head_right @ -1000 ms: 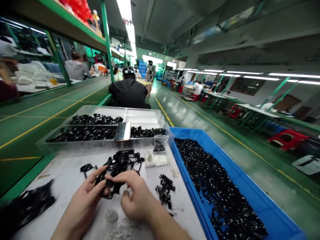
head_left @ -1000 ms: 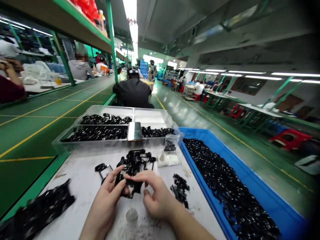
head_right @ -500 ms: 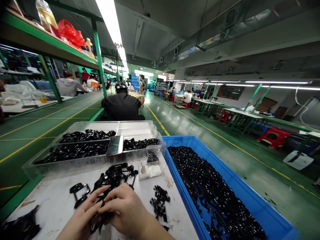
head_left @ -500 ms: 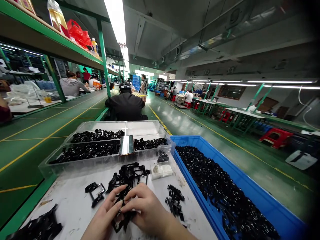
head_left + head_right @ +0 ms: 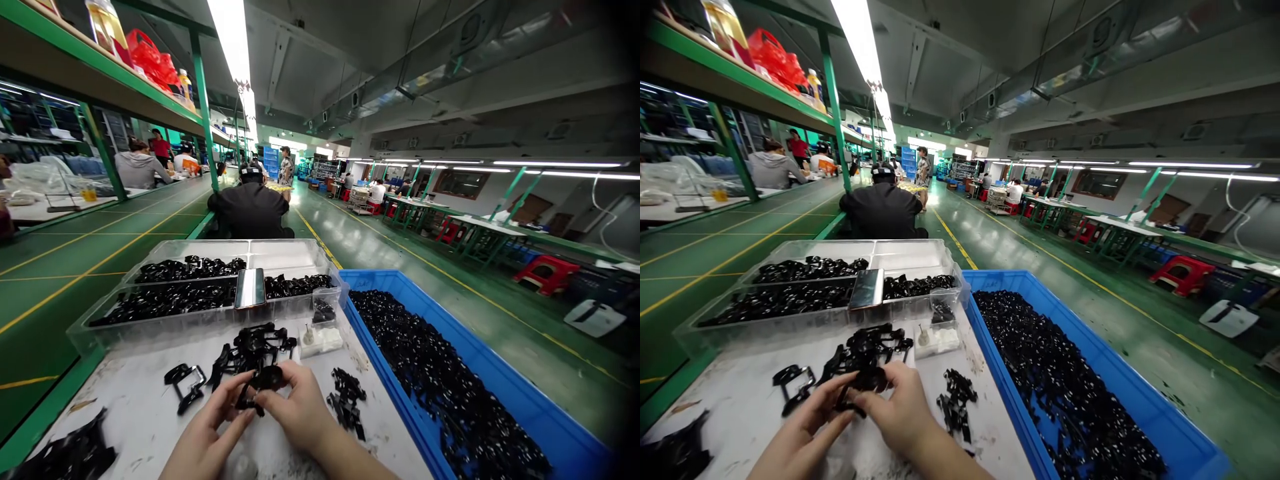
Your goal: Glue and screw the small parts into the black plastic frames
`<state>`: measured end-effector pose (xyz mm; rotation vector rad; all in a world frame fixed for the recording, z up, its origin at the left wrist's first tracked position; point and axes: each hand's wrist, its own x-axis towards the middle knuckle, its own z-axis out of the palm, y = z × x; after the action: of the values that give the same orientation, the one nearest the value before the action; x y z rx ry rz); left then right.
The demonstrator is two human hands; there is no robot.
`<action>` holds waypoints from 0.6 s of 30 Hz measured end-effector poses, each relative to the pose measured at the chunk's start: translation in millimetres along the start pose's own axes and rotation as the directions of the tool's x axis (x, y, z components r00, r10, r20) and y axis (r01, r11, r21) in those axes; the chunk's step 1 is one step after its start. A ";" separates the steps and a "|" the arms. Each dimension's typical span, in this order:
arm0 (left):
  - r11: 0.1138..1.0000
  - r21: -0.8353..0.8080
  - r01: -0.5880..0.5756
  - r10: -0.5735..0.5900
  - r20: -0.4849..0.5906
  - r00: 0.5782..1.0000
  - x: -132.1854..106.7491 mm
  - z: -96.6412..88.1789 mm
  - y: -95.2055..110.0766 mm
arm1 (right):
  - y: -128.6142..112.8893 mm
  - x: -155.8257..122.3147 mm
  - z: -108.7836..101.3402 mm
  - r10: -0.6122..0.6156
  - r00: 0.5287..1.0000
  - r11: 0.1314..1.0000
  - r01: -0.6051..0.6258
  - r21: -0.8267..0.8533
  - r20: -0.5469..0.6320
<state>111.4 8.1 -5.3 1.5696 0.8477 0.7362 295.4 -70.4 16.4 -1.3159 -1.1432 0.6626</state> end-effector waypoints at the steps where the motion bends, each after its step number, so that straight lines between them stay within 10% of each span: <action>1: 0.999 0.036 -0.009 0.008 0.008 1.000 -0.9 1.2 -1.1 | -0.1 -0.4 2.3 0.045 0.999 0.998 -0.046 0.037 0.016; 10: 0.980 -0.194 -0.036 0.006 -0.150 0.989 -18.9 27.3 32.4 | 1.2 1.9 9.1 0.189 0.981 0.949 -0.196 0.247 0.052; 18: 0.982 0.058 -0.182 0.169 0.179 0.969 -16.3 8.2 22.7 | 1.7 -5.7 -0.3 0.203 0.967 0.958 -0.229 0.173 0.157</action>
<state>112.2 -12.0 15.7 1.7642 0.6197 0.6883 294.1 -75.3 13.3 -1.2563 -1.0244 1.0130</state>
